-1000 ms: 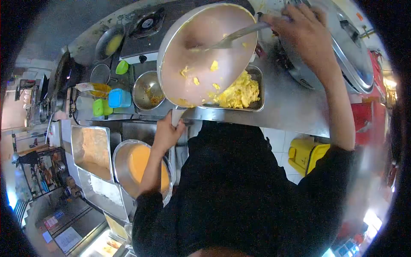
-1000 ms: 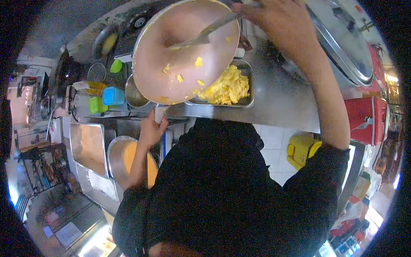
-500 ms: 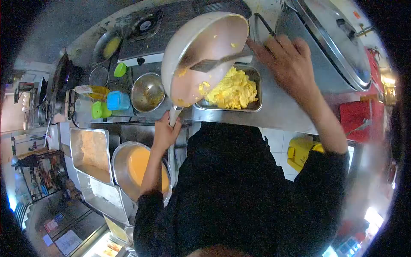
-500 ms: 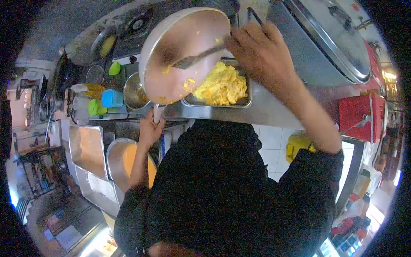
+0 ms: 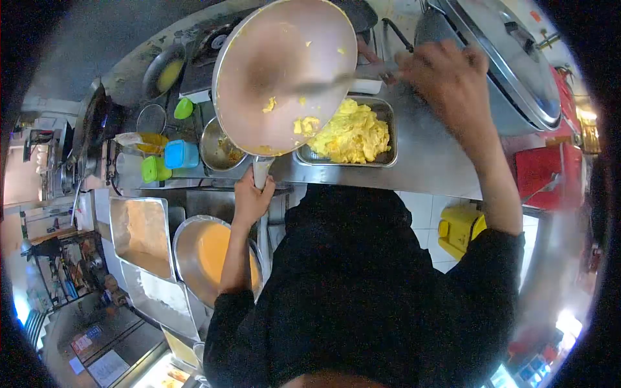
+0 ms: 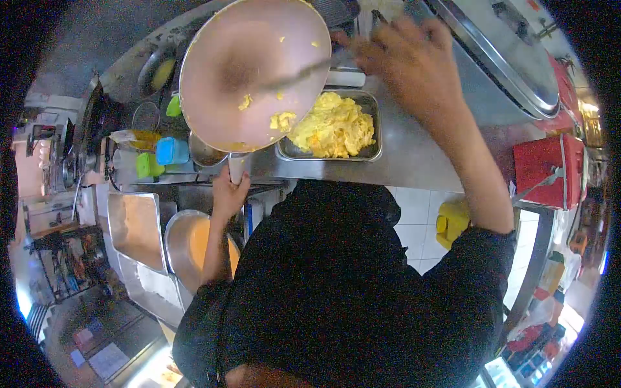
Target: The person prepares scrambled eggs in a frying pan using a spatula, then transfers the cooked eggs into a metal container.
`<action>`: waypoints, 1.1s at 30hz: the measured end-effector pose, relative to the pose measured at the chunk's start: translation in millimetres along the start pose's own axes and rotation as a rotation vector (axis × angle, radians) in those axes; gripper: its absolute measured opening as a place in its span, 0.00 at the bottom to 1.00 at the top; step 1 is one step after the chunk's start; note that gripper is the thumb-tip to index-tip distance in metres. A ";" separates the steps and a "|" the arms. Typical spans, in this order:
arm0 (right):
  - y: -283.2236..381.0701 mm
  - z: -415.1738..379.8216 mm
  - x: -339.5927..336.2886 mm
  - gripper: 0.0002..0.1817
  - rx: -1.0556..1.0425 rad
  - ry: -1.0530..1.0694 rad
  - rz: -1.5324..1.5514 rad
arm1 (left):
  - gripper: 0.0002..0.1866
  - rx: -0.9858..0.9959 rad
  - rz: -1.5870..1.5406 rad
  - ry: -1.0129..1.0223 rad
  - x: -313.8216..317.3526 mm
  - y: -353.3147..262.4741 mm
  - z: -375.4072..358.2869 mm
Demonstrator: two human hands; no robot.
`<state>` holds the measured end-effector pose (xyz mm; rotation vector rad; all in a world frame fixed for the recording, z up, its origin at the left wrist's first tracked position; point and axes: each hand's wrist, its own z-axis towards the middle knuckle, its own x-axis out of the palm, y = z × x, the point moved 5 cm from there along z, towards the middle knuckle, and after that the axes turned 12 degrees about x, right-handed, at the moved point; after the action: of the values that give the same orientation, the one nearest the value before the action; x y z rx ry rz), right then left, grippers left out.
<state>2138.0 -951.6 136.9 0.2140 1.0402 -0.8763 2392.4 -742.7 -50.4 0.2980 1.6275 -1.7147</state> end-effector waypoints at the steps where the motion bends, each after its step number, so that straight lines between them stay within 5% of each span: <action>1: 2.2 3.8 3.2 0.13 0.002 0.002 0.005 | 0.11 0.021 -0.031 0.000 1.5 1.3 -0.9; 3: 3.5 18.2 5.3 0.13 -0.001 -0.200 0.000 | 0.11 0.054 -0.059 0.010 3.0 -2.6 0.1; 6: 21.8 10.7 36.8 0.12 -0.208 -0.111 -0.082 | 0.11 0.051 -0.035 -0.030 2.2 -7.8 2.5; 10: 17.2 8.6 9.7 0.12 -0.214 -0.084 0.000 | 0.10 0.055 0.011 -0.039 -3.5 -5.0 5.2; 15: -18.8 3.6 -11.5 0.14 0.233 0.190 0.031 | 0.09 0.046 0.095 -0.069 -3.8 -5.5 1.8; 18: 1.0 -25.2 8.8 0.14 0.281 0.273 0.115 | 0.09 0.078 0.035 -0.101 -1.7 -9.2 3.2; 20: 30.8 -44.9 24.4 0.16 0.353 0.532 0.047 | 0.09 0.009 -0.011 -0.067 0.4 -9.7 4.5; 23: 63.7 -88.1 35.4 0.17 0.229 0.503 0.091 | 0.09 0.038 0.049 -0.111 -2.3 -6.4 10.6; 25: 69.5 -99.1 37.4 0.16 0.443 0.819 0.251 | 0.09 0.062 0.059 -0.120 -5.3 -5.4 13.9; 30: 36.5 -112.2 17.1 0.15 0.557 0.806 0.425 | 0.08 0.122 0.057 -0.119 -1.8 -3.3 15.3; 33: 26.6 -112.7 8.7 0.15 0.706 0.555 0.511 | 0.09 0.028 0.001 -0.031 12.8 1.3 14.6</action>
<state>2084.4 -877.8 64.9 1.3185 1.0661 -0.6902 2388.9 -760.7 -56.9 0.2844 1.5814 -1.7341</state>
